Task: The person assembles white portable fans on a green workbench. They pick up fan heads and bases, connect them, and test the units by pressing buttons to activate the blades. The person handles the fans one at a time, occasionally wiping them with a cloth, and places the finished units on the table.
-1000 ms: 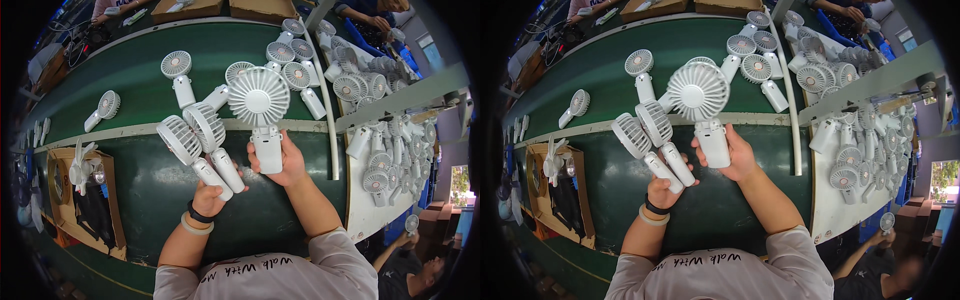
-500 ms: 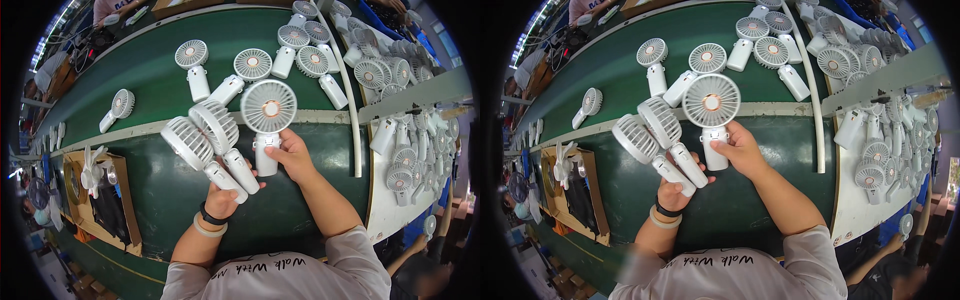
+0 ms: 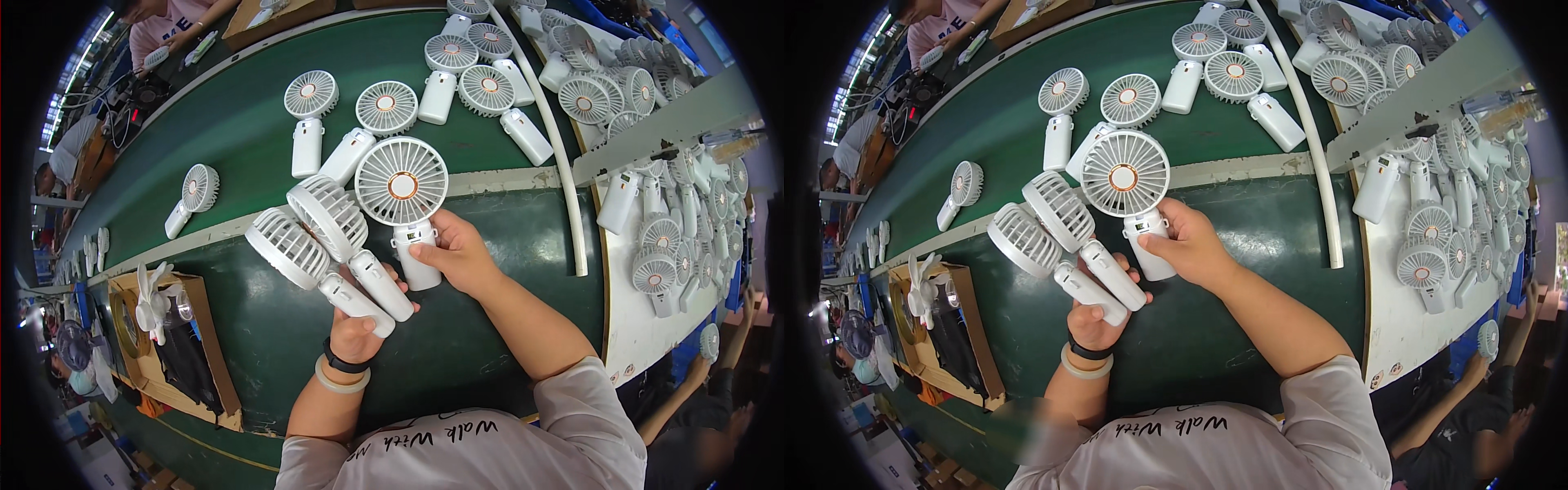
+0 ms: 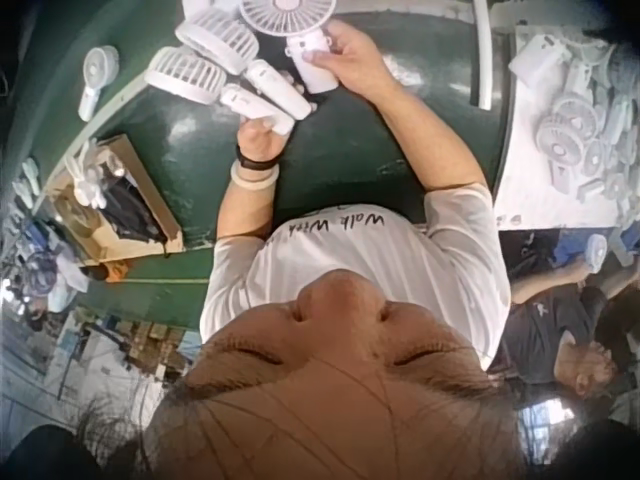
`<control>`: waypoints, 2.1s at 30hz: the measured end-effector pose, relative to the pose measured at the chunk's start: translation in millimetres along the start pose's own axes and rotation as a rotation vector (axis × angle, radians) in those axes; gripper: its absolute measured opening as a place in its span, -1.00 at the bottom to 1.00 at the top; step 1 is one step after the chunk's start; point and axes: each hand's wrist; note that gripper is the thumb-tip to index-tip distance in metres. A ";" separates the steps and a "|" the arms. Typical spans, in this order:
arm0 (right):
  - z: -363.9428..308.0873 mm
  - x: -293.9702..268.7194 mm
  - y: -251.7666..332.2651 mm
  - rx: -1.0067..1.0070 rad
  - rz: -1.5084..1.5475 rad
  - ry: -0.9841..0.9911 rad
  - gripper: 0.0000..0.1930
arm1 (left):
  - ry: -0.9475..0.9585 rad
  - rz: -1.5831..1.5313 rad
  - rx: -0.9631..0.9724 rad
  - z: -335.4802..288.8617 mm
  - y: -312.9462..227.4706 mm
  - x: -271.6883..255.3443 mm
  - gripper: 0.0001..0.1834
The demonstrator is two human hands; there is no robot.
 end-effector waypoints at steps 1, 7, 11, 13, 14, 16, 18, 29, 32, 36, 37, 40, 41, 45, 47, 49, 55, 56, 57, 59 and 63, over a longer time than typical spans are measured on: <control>0.9 -0.6 -0.6 0.005 0.013 -0.004 -0.60 | 0.003 0.011 0.004 -0.1 0.5 -1.5 -0.12; -0.9 1.1 -1.6 -0.016 0.021 -0.023 -0.60 | -0.062 0.106 0.075 0.9 -1.3 5.5 -0.08; -1.8 1.3 -1.7 -0.014 0.029 -0.051 -0.60 | -0.083 0.133 0.068 -0.7 2.2 3.0 -0.07; -2.1 2.0 -0.4 -0.012 0.043 -0.053 -0.60 | -0.045 0.095 0.064 -2.2 4.8 -0.5 -0.06; -2.9 1.8 -0.3 -0.011 0.050 -0.055 -0.60 | -0.026 0.077 0.062 -3.4 6.5 -1.6 -0.06; -1.4 1.0 -1.9 -0.002 0.055 -0.055 -0.60 | -0.021 0.123 0.084 -3.7 6.7 1.8 -0.07; -2.1 0.7 -1.2 0.003 0.058 -0.058 -0.60 | -0.002 0.156 0.105 -3.0 7.5 5.5 -0.07; -17.5 21.4 -25.4 -0.435 -0.097 0.263 -0.07 | -0.097 0.810 0.247 -4.8 -5.6 27.5 -0.22; -28.0 23.8 -8.9 -0.147 0.183 0.246 -0.15 | -0.007 1.400 0.328 -1.9 1.6 38.1 -0.01; -7.7 -26.1 13.9 0.059 0.582 0.186 -0.27 | 0.304 1.555 0.125 27.4 -38.3 87.5 0.14; -1.8 -38.2 20.5 0.073 0.667 0.215 -0.27 | 0.257 1.349 0.162 41.6 -41.0 73.9 0.05; 8.4 -49.6 29.3 -0.030 0.926 0.286 -0.19 | -0.155 1.909 0.422 102.5 -47.4 43.8 -0.10; 7.6 -46.9 36.6 -0.058 1.039 0.385 -0.18 | -0.299 2.217 0.432 122.3 -47.0 36.1 -0.13; 4.8 -46.2 34.6 -0.112 1.138 0.623 -0.19 | -0.215 2.436 0.332 175.5 -71.4 -4.6 -0.23; 2.9 -45.1 35.2 -0.079 1.164 0.696 -0.18 | -0.138 2.373 0.393 180.3 -82.0 -1.8 -0.35; 3.3 -45.9 32.3 -0.086 1.170 0.740 -0.16 | -0.118 2.423 0.515 173.3 -83.6 3.4 -0.38; 2.5 -44.8 28.3 -0.056 1.182 0.767 -0.17 | -0.247 2.376 0.497 77.9 -87.3 15.5 -0.39; 1.9 -43.5 29.2 -0.055 1.177 0.775 -0.17 | -0.254 2.383 0.536 55.2 -87.5 13.0 -0.38; 1.1 -40.4 30.5 -0.053 1.178 0.785 -0.17 | -0.266 2.396 0.571 29.8 -88.8 11.6 -0.38; 0.8 -36.8 32.3 -0.059 1.164 0.794 -0.17 | -0.389 2.383 0.489 -16.5 -83.1 10.5 -0.37; -16.0 -39.2 45.4 -0.048 1.118 0.712 -0.13 | -0.443 2.426 0.383 -76.9 -70.1 6.3 -0.35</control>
Point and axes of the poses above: each hand's wrist, its own z-axis towards the middle knuckle, its own x-axis out of the palm, y = z × x, and after that the axes turned 4 degrees about -y, right-handed
